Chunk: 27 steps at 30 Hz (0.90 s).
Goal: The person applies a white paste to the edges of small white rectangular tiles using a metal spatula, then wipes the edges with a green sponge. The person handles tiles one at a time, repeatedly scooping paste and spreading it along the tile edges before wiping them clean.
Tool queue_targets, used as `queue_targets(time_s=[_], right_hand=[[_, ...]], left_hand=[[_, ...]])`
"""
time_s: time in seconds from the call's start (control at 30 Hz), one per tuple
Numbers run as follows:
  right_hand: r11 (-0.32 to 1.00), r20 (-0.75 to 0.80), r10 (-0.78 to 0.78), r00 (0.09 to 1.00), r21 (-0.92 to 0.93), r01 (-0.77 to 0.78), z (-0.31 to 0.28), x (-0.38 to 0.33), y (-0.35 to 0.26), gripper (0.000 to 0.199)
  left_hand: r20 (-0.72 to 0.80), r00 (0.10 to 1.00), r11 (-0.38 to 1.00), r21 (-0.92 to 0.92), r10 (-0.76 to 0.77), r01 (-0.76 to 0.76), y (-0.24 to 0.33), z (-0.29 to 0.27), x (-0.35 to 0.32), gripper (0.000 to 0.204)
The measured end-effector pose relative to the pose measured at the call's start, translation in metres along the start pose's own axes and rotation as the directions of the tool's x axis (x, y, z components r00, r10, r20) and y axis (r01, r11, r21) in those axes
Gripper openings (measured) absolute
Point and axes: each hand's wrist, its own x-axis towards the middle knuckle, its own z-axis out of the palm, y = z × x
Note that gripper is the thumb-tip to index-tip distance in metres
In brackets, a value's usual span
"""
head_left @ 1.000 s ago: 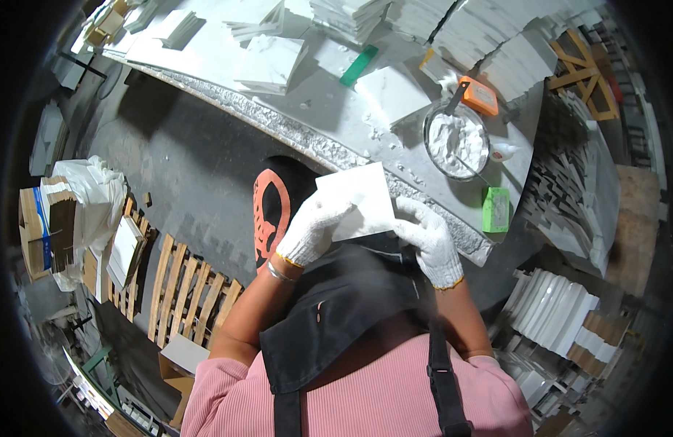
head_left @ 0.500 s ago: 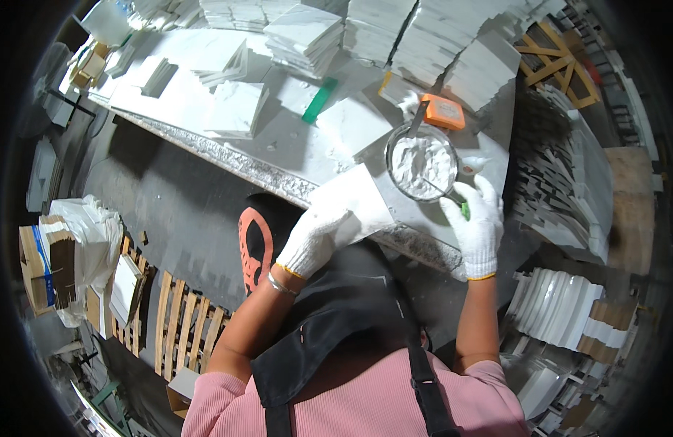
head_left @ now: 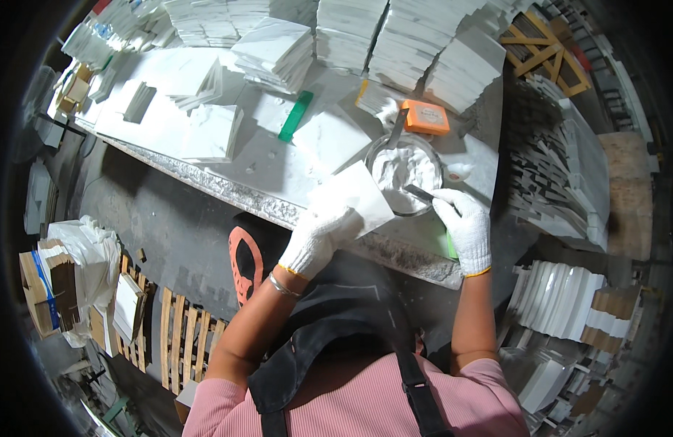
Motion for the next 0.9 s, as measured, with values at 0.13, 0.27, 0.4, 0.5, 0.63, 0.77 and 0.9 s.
queue_targets(time_s=[0.13,0.27,0.4,0.5,0.63,0.77,0.9], right_hand=[[0.903,0.143,0.270,0.952,0.304,-0.302,0.001,0.005,-0.002,0.026],[0.901,0.144,0.275,0.951,0.308,-0.307,0.009,0.011,0.003,0.025],[0.874,0.221,0.314,0.923,0.311,-0.372,0.010,0.017,-0.010,0.026],[0.853,0.210,0.321,0.924,0.360,-0.378,0.010,0.014,0.004,0.027],[0.783,0.186,0.373,0.909,0.463,-0.415,0.005,0.010,-0.003,0.028],[0.732,0.170,0.386,0.907,0.542,-0.413,0.003,0.006,-0.020,0.028],[0.745,0.162,0.381,0.910,0.529,-0.406,0.004,0.001,-0.031,0.028]], left_hand=[[-0.102,0.994,0.998,0.059,0.038,-0.032,0.001,0.013,0.006,0.035],[-0.179,0.984,0.998,0.055,0.017,-0.008,-0.002,0.019,0.010,0.034],[-0.103,0.994,1.000,0.017,0.020,-0.018,-0.005,0.007,0.017,0.028],[-0.105,0.994,0.998,0.052,0.032,-0.026,0.000,0.026,0.015,0.025],[-0.083,0.996,0.995,0.102,0.033,-0.025,-0.001,0.022,0.015,0.027],[-0.113,0.993,0.993,0.116,0.030,-0.016,-0.001,0.024,0.015,0.028],[-0.043,0.999,0.993,0.117,0.030,-0.025,-0.002,0.025,0.014,0.029]])
